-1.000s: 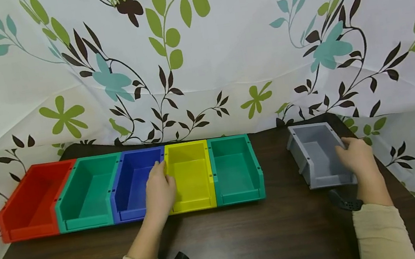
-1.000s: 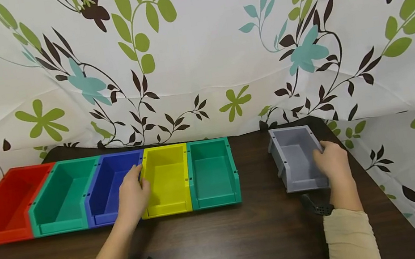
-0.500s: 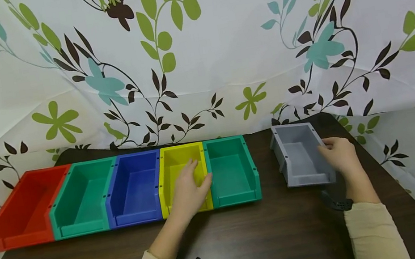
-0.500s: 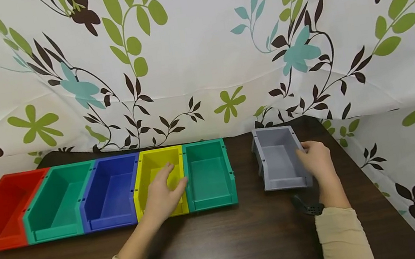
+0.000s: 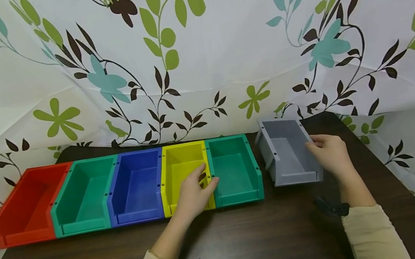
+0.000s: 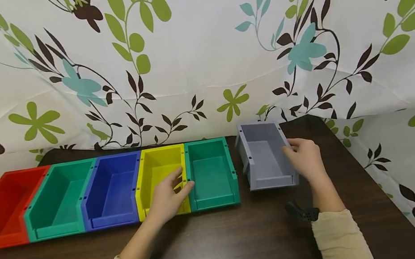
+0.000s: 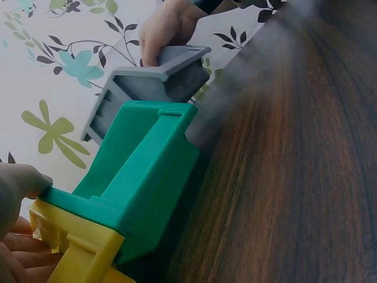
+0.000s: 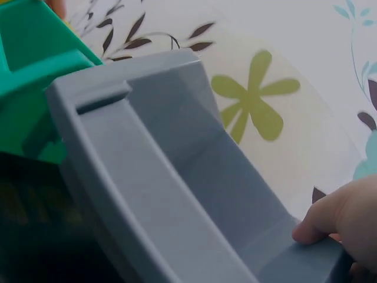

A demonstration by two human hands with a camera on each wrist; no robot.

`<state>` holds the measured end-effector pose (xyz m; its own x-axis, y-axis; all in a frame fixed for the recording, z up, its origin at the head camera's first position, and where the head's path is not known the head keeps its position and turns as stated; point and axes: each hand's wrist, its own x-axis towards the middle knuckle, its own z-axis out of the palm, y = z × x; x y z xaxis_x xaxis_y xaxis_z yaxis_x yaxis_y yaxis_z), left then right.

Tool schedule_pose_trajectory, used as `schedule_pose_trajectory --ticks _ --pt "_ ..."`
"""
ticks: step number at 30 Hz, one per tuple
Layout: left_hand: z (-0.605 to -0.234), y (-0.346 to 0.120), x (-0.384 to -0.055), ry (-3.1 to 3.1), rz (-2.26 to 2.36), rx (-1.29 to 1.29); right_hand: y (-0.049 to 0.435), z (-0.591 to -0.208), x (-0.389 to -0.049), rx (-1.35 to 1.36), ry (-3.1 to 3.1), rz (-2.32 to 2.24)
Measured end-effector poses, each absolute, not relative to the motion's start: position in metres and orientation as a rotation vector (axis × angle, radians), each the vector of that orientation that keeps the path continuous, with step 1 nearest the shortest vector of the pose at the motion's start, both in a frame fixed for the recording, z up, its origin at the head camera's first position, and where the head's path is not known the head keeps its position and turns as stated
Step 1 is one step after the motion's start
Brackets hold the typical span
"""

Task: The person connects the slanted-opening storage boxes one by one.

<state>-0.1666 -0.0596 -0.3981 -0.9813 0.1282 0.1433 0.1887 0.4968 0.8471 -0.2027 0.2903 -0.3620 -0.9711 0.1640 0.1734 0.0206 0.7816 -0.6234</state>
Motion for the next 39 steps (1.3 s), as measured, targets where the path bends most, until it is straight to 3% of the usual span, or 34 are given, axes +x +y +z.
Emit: schedule_pose_trajectory --ticks 39 --pt "-0.400 -0.060 -0.168 -2.679 -1.513 -0.301 0.269 -0.349 -0.195 -0.113 -2.700 0.958"
